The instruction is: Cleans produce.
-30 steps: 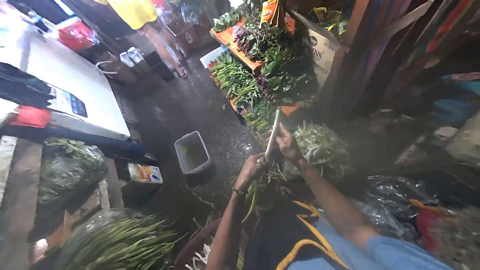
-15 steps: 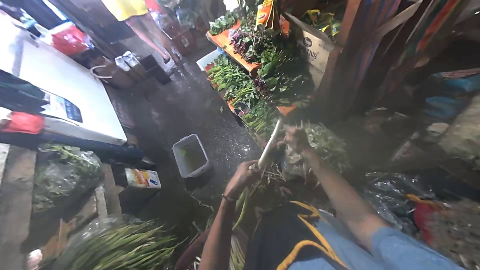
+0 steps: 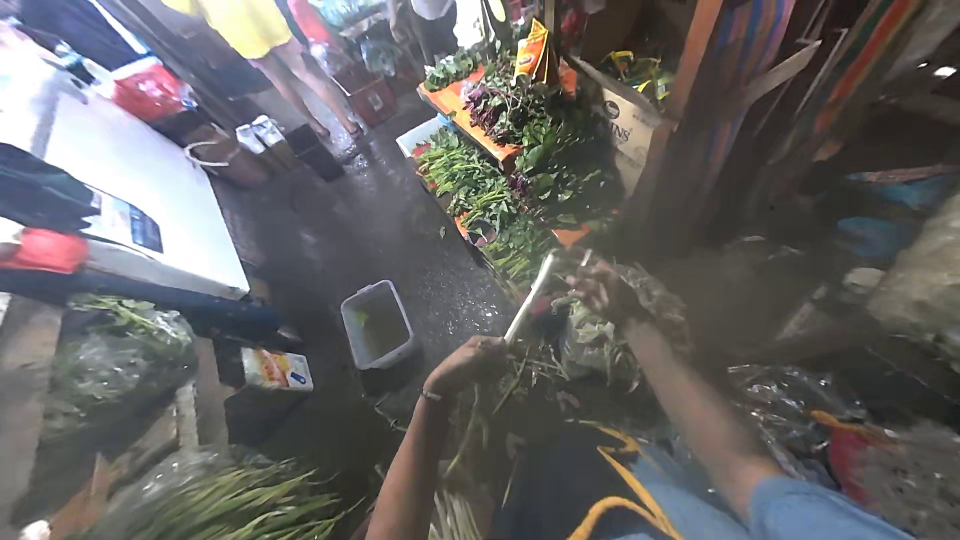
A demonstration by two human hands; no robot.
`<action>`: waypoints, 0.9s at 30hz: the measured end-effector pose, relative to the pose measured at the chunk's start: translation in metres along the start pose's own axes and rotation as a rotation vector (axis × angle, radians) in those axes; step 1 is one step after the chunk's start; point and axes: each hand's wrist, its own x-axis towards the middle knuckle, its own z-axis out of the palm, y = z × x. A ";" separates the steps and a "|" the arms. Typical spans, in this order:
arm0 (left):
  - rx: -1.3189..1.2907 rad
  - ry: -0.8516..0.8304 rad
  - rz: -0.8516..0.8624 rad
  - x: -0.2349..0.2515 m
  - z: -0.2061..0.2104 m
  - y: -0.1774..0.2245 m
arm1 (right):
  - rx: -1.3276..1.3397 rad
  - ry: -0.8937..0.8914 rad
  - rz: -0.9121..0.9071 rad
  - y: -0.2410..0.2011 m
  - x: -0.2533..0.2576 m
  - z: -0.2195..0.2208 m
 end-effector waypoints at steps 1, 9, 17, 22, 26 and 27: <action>-0.003 -0.003 0.010 0.003 0.001 0.006 | 0.015 -0.025 0.013 0.003 -0.004 0.012; 0.032 -0.001 -0.011 0.023 0.011 0.026 | 0.147 -0.144 -0.107 0.008 -0.005 0.047; 0.080 0.045 0.037 0.029 0.017 0.033 | 0.012 0.042 -0.250 0.004 -0.009 0.056; 0.282 0.148 0.089 0.036 0.029 0.035 | -0.024 0.150 -0.255 0.009 -0.006 0.054; 0.603 0.217 0.048 0.041 0.034 0.036 | -0.040 0.247 -0.294 0.016 0.000 0.052; 0.678 0.235 0.029 0.042 0.037 0.037 | -0.044 0.271 -0.286 0.015 0.001 0.052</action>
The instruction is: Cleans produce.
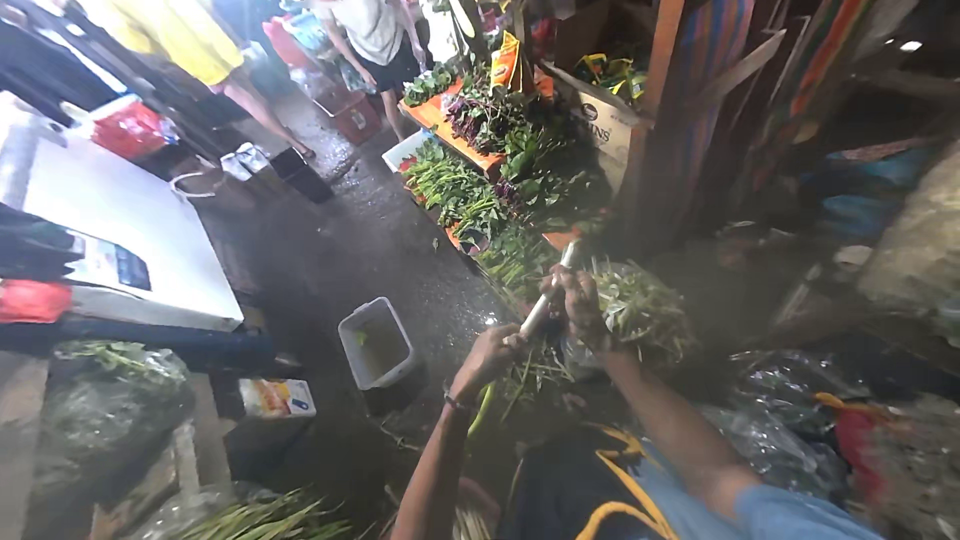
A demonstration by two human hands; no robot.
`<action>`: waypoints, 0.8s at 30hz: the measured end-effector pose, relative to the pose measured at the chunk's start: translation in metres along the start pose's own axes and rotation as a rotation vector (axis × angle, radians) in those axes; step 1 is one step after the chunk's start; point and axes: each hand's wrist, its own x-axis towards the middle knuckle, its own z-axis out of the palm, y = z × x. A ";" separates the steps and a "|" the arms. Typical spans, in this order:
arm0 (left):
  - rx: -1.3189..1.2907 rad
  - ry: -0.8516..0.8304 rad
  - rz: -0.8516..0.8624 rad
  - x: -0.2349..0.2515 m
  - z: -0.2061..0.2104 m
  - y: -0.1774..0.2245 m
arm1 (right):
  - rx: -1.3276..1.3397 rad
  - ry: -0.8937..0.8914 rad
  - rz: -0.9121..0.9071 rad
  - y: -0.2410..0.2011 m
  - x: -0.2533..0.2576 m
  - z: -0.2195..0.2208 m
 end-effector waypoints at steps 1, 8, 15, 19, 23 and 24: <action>0.056 0.007 -0.014 0.000 0.002 0.003 | -0.005 0.025 0.018 -0.001 0.001 0.000; 0.043 0.035 -0.065 -0.001 0.013 0.003 | -0.025 0.106 0.135 -0.005 0.008 -0.005; -0.155 0.038 -0.075 -0.005 0.013 -0.005 | -0.050 -0.084 0.094 -0.009 0.008 -0.018; -0.177 0.018 -0.077 -0.006 0.013 -0.007 | -0.143 -0.097 0.032 -0.008 0.007 -0.021; -0.068 0.012 -0.130 -0.007 0.013 -0.003 | -0.239 -0.097 0.029 -0.007 0.008 -0.020; -0.046 0.012 -0.134 -0.006 0.014 -0.004 | -0.285 -0.093 0.028 -0.007 0.008 -0.020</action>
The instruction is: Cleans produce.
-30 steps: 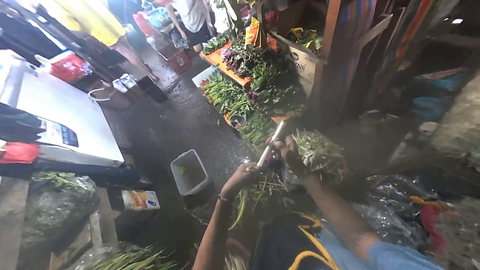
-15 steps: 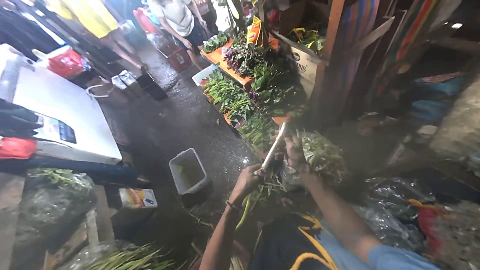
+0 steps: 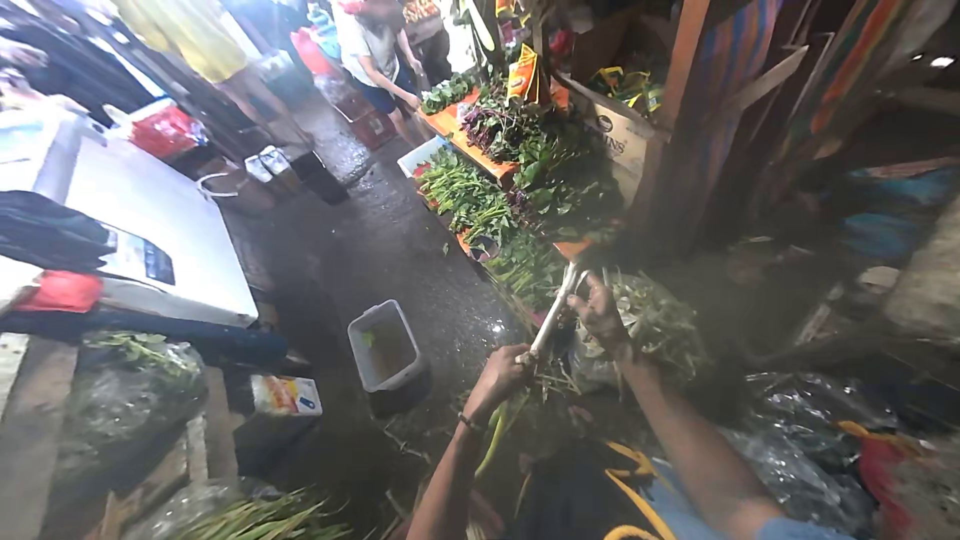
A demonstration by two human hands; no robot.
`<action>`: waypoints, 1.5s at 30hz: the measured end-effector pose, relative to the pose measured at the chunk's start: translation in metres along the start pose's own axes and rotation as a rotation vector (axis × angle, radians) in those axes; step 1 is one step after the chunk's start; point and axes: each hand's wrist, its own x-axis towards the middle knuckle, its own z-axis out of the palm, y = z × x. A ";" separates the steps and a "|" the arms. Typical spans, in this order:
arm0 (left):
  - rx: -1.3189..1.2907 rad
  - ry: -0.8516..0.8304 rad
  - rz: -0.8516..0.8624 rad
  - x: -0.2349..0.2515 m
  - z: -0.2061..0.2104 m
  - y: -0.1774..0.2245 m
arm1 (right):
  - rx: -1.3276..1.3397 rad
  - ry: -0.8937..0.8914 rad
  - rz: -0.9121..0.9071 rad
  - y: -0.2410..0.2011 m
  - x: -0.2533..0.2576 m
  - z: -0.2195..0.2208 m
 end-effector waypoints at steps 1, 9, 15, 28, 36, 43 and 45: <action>0.018 -0.002 -0.003 0.001 0.001 -0.001 | -0.054 0.018 -0.004 0.001 0.000 0.000; -0.088 -0.006 -0.011 0.000 0.001 -0.001 | 0.240 -0.075 0.085 0.004 -0.003 -0.002; -0.374 -0.077 0.022 -0.001 0.004 -0.001 | 0.254 0.049 -0.040 0.014 -0.008 0.007; -0.452 -0.212 0.068 -0.006 -0.009 -0.012 | 0.472 0.279 0.144 -0.012 0.001 -0.004; 0.089 -0.112 -0.095 -0.015 -0.022 -0.030 | 0.171 0.175 0.127 -0.018 0.020 -0.075; 0.448 -0.137 -0.259 -0.015 -0.021 -0.015 | -1.217 -0.099 0.370 0.022 0.039 -0.120; 0.535 -0.139 -0.318 -0.013 -0.017 -0.007 | -1.332 -0.133 0.347 0.014 0.030 -0.107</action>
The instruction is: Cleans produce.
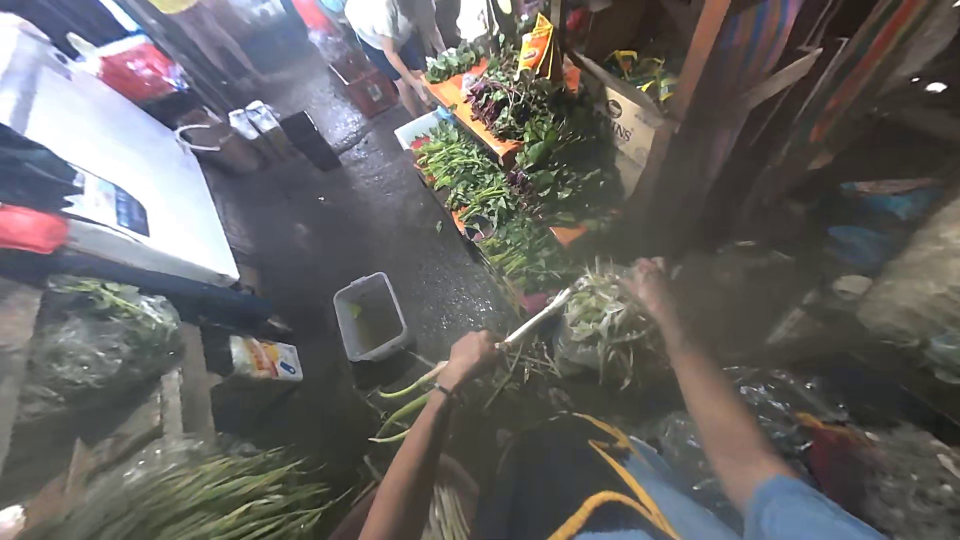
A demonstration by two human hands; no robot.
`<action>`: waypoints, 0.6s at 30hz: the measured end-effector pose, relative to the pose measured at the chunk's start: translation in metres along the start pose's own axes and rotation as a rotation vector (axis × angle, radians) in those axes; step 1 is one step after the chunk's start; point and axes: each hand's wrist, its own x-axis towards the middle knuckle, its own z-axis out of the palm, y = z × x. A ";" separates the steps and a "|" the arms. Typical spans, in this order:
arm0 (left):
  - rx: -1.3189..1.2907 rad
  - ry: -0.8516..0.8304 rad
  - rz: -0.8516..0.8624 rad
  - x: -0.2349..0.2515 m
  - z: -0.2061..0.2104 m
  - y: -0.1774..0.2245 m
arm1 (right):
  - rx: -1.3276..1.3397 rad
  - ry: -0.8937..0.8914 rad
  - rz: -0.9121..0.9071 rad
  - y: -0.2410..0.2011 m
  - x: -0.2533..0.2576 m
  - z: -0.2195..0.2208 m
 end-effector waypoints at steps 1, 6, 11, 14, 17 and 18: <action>0.037 0.005 -0.019 0.001 0.001 0.004 | 0.009 0.004 -0.082 -0.008 -0.006 -0.001; 0.131 0.010 -0.014 0.003 0.006 0.019 | 0.068 -0.085 -0.830 -0.053 -0.027 0.038; 0.145 0.070 0.012 -0.002 0.005 0.025 | -0.178 -0.068 -1.041 -0.073 -0.039 0.045; 0.143 0.115 0.033 -0.005 0.008 0.024 | -0.268 0.105 -1.116 -0.072 -0.044 0.044; 0.154 0.174 0.058 -0.010 0.010 0.028 | -0.315 0.226 -1.167 -0.069 -0.046 0.040; 0.158 0.192 0.065 -0.012 0.010 0.028 | -0.323 0.245 -1.177 -0.068 -0.046 0.038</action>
